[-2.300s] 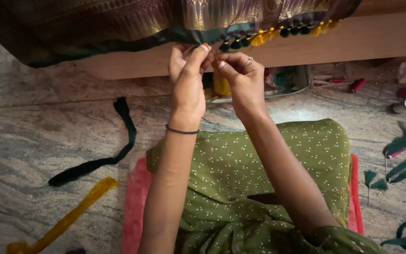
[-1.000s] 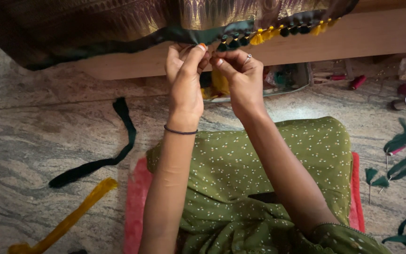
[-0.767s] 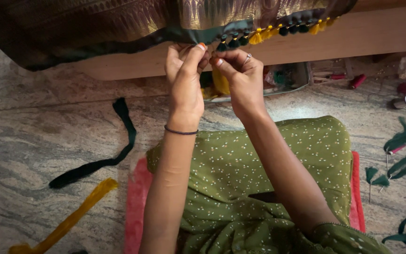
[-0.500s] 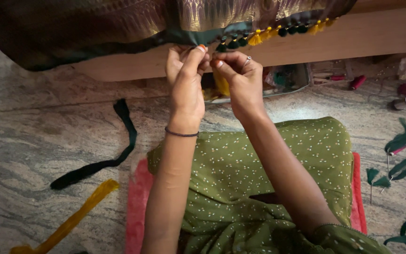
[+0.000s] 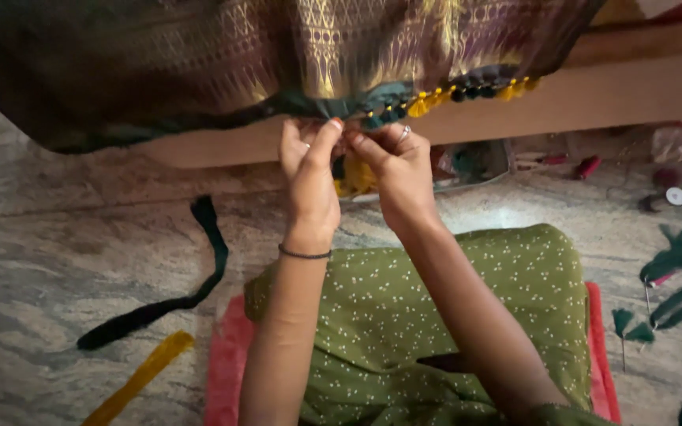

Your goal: Attaching and trimming decorative tassels on the edge of a garment.

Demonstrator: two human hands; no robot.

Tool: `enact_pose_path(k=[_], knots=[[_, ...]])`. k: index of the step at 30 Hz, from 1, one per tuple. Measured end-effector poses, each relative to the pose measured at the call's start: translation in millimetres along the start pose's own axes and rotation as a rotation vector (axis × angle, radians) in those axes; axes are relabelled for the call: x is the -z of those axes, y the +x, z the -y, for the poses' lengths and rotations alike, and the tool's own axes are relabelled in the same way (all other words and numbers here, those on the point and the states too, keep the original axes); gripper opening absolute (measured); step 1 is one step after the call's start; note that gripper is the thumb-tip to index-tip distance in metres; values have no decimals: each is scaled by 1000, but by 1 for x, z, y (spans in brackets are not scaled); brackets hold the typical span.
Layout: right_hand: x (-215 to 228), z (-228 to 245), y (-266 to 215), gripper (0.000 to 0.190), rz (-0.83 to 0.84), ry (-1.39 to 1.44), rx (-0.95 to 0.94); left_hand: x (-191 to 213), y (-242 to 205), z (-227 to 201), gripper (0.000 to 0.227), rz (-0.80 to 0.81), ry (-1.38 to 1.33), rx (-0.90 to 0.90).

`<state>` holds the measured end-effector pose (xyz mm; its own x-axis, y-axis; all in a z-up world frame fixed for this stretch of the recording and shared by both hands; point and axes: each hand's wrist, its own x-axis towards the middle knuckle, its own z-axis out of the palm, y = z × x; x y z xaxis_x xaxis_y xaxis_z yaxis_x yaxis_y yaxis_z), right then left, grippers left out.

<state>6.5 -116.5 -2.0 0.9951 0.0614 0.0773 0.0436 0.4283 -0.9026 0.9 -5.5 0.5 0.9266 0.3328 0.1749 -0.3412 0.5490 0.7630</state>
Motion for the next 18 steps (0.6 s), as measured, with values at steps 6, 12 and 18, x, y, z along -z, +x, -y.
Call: enact_pose_path(k=[6,12,18], knots=[[2,4,-4,11,-21,15,-112,2,2,-4,13,-55,-36,156],[6,2,-3,15,-8,30,-122,24,7,17,15,27,19,160],[9,-4,-4,11,-4,-41,-63,3,7,-10,11,78,159,171]])
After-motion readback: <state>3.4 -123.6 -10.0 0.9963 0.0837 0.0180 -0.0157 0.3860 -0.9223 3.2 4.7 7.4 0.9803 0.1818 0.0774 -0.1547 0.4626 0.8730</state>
